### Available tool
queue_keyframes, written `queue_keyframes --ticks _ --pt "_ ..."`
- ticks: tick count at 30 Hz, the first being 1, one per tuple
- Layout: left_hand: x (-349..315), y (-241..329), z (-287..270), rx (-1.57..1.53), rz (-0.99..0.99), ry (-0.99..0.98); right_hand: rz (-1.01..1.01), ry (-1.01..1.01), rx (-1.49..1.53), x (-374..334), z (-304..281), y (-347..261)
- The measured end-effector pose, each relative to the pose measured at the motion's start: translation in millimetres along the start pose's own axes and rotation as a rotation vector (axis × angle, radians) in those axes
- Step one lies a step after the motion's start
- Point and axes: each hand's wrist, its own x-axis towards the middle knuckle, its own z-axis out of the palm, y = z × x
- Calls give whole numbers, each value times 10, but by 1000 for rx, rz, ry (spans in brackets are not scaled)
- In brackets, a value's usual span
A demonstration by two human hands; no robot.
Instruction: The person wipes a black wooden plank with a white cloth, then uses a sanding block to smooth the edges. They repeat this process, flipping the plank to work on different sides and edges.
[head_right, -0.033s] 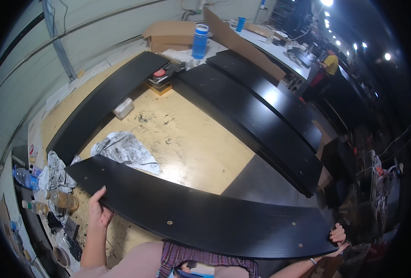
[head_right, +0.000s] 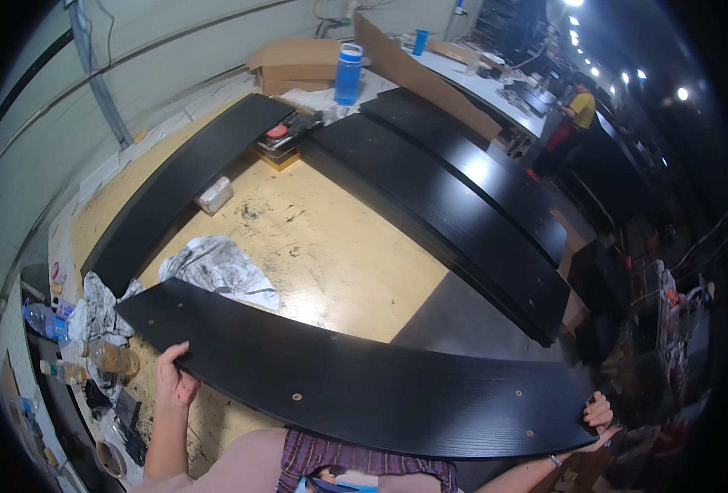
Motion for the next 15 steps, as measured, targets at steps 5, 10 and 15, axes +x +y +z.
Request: queue_keyframes --ticks 5,10,15 --pt "-399 51 348 -21 136 29 66 76 334 -168 -493 122" --pt "-87 11 746 -133 97 -172 573 285 451 -411 -551 6" --pt "639 -384 1454 -221 92 -317 644 565 244 -611 -825 274"
